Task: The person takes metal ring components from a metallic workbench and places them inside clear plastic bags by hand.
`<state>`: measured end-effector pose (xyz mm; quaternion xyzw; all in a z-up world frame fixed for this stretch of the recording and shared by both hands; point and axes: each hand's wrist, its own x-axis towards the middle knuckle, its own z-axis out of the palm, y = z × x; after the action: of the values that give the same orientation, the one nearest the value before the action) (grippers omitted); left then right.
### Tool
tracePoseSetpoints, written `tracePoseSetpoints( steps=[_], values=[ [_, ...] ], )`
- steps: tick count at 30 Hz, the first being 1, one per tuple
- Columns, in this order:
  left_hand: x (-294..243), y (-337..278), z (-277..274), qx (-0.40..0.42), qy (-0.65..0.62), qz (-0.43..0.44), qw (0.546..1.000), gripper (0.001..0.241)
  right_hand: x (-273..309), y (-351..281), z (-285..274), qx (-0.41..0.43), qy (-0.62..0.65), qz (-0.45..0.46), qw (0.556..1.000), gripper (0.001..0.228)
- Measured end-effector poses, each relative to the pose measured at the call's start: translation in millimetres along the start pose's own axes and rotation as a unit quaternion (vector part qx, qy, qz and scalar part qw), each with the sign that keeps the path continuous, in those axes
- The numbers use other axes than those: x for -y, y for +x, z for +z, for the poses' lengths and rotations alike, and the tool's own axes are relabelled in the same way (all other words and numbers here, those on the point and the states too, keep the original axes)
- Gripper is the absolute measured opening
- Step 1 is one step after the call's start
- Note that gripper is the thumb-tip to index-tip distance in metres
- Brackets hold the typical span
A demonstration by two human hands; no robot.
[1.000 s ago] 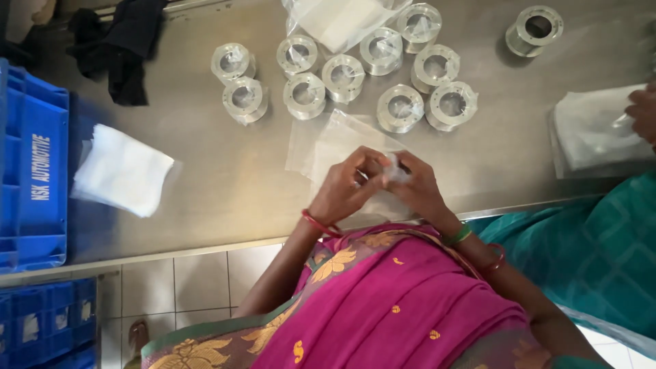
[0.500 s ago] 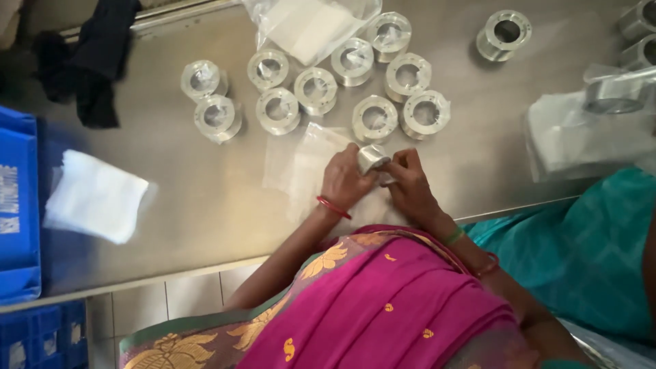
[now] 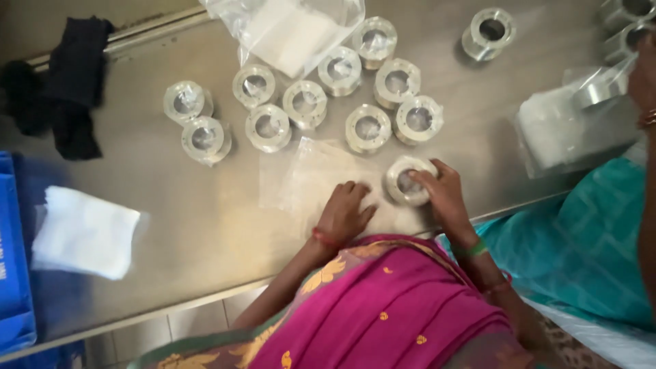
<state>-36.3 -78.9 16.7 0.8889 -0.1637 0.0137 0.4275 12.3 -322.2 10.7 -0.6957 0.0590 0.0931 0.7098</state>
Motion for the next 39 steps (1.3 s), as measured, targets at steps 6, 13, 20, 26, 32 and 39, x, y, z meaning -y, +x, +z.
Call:
tracePoseSetpoints(
  steps=[6, 13, 20, 26, 32, 39],
  values=[
    [34, -7, -27, -0.041, 0.044, -0.029, 0.998, 0.026, 64, 8, -17, -0.131, 0.030, -0.018, 0.991, 0.029],
    [-35, 7, -34, 0.094, -0.013, -0.109, 0.989, 0.046, 39, 169, -54, -0.266, 0.012, -0.170, 0.949, 0.030],
    [-10, 1, -5, 0.101, 0.062, -0.134, 0.984, 0.024, 3, 285, -29, -0.185, -0.059, -0.194, 0.962, 0.042],
    [15, -12, 5, 0.063, 0.017, -0.140, 0.988, 0.011, 10, 326, -74, -0.172, -0.536, -0.262, 0.784, 0.058],
    [15, -16, 3, 0.007, 0.024, -0.112, 0.993, 0.013, 68, 294, -114, -0.178, -0.624, -0.157, 0.744, 0.060],
    [23, -18, 23, -0.069, -0.056, -0.170, 0.981, 0.032, -4, 227, -121, -0.185, -0.587, -0.143, 0.775, 0.093]
  ],
)
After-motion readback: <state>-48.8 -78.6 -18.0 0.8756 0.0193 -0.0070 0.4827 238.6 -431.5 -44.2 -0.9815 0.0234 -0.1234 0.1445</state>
